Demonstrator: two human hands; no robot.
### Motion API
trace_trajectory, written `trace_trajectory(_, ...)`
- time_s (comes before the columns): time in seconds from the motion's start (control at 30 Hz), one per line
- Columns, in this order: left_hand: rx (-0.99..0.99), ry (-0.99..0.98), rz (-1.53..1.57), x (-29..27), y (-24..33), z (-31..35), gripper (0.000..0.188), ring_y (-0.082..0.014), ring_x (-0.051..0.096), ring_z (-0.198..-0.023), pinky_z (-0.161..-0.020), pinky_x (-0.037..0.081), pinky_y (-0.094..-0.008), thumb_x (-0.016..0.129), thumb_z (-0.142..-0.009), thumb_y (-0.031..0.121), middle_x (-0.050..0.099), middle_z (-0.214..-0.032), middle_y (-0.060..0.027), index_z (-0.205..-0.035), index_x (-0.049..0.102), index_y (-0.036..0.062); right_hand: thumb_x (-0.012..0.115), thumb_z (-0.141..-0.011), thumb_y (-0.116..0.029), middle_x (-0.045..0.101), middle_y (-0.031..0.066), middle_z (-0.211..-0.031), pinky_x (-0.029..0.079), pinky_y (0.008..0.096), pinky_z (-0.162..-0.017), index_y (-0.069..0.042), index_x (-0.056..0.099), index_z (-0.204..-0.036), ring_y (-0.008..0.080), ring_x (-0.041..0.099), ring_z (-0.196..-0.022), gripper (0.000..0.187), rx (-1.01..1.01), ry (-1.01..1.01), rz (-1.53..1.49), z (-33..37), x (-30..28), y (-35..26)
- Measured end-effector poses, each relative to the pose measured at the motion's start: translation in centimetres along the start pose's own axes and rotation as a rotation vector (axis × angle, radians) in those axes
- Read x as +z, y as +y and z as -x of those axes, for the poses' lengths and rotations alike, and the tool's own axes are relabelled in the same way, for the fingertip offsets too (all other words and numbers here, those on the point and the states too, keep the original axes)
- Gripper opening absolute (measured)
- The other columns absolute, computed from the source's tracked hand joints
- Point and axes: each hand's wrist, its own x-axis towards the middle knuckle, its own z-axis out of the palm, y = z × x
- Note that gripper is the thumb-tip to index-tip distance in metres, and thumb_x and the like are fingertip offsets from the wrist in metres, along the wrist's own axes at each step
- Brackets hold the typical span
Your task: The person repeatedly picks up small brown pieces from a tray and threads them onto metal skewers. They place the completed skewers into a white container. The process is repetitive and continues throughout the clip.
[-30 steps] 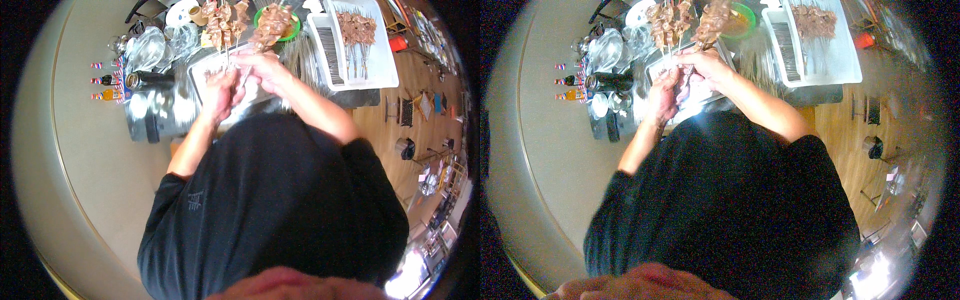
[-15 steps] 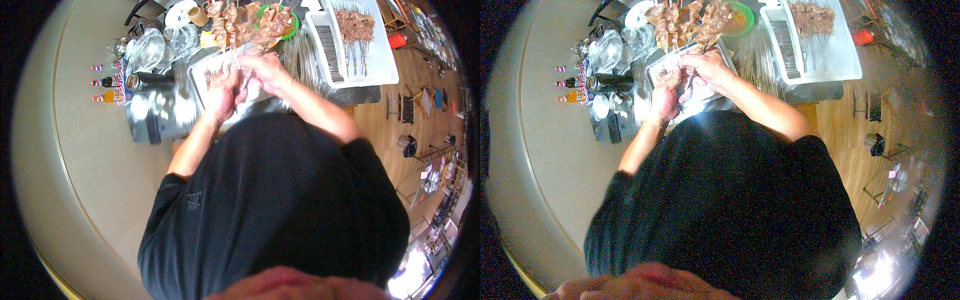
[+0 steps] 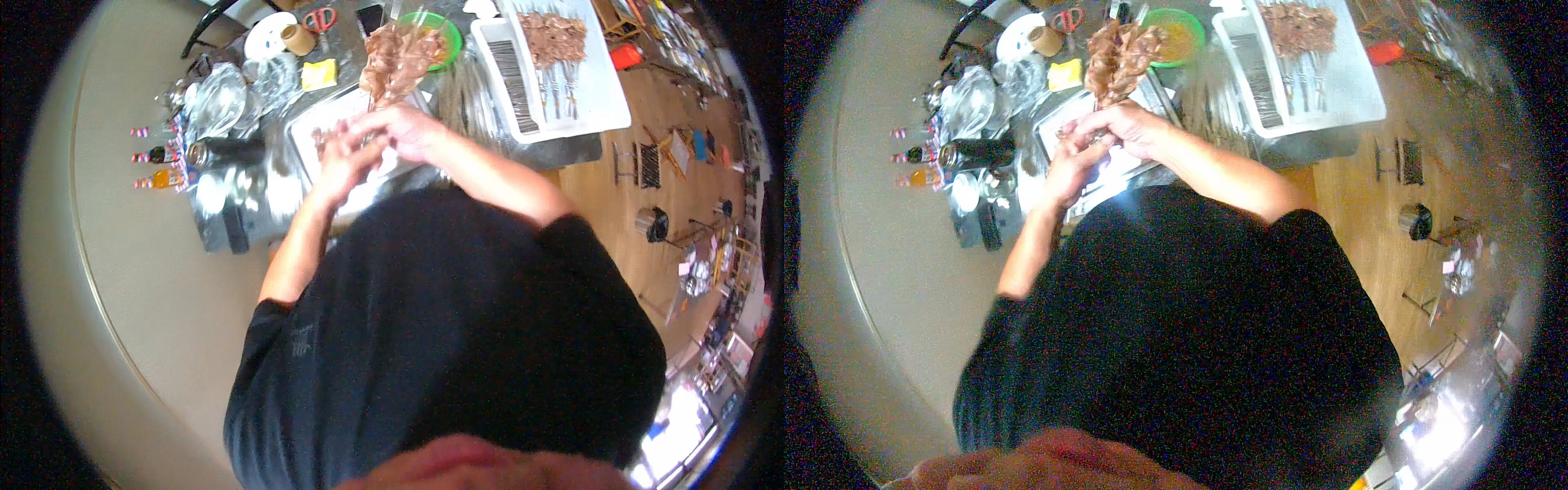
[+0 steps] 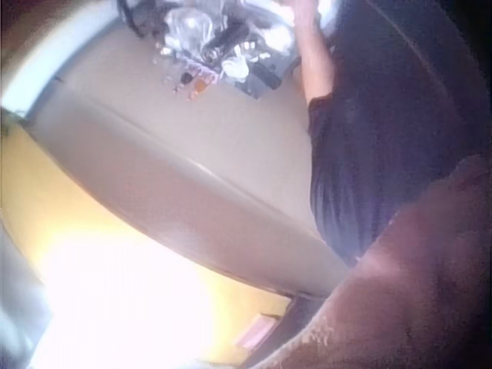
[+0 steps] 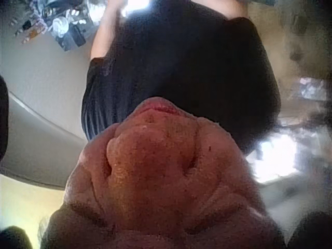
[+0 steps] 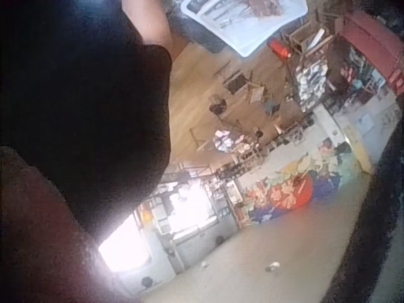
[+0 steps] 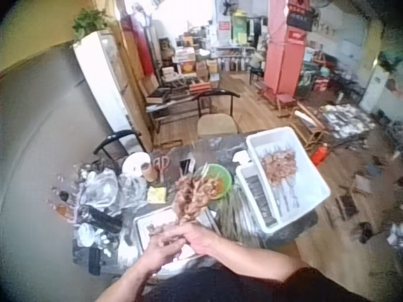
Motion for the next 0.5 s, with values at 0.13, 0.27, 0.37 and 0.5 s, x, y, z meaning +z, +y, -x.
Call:
trace_trajectory(0.13, -0.057, -0.052, 0.528, -1.5, 0.0, 1.2, 0.021, -0.0058, 0.047, -0.057, -0.047, 0.034, -0.0215, 0.058, -0.101, 0.011, 0.064, -0.089, -0.0051, -0.118, 0.060, 0.0001, 0.076, -0.088, -0.020, 0.075, 0.0123, -0.098, 0.055, 0.0308, -0.066, 0.004, 0.073, -0.106, 0.0201, 0.071, -0.080, 0.030, -0.141, -0.050, 0.052, -0.4, -1.0, 0.8)
trace_trajectory(0.27, 0.023, 0.167, 0.699, -2.9, -3.3, -0.2, 0.020, -0.0224, 0.065, -0.093, -0.086, 0.052, -0.0337, 0.053, -0.102, 0.005, 0.068, -0.110, -0.0168, -0.118, 0.058, -0.0058, 0.069, -0.093, -0.021, 0.073, 0.0085, -0.085, 0.055, 0.0331, -0.059, -0.001, 0.074, -0.097, 0.0199, 0.070, -0.071, 0.021, -0.199, 0.428, 0.218, -1.3, -2.0, 3.1)
trace_trajectory(0.37, 0.043, 0.179, 0.810, -3.1, -4.2, -1.3, 0.029, -0.0316, 0.057, -0.126, -0.115, 0.039, -0.0445, 0.057, -0.101, 0.007, 0.062, -0.130, -0.0217, -0.126, 0.054, -0.0067, 0.060, -0.093, -0.020, 0.072, 0.0081, -0.079, 0.054, 0.0335, -0.054, -0.004, 0.074, -0.091, 0.0198, 0.069, -0.066, 0.021, -0.046, 0.397, 0.601, -1.6, -2.8, 3.6)
trace_trajectory(0.5, -0.019, 0.121, 0.875, -2.5, -4.8, -2.3, 0.044, -0.0293, 0.051, -0.133, -0.114, 0.038, -0.0463, 0.060, -0.101, 0.015, 0.060, -0.137, -0.0188, -0.139, 0.050, -0.0041, 0.055, -0.100, -0.022, 0.066, 0.0040, -0.079, 0.050, 0.0296, -0.052, -0.007, 0.070, -0.095, 0.0144, 0.060, -0.060, 0.022, 0.155, 0.156, 0.258, -0.5, -1.4, 5.3)
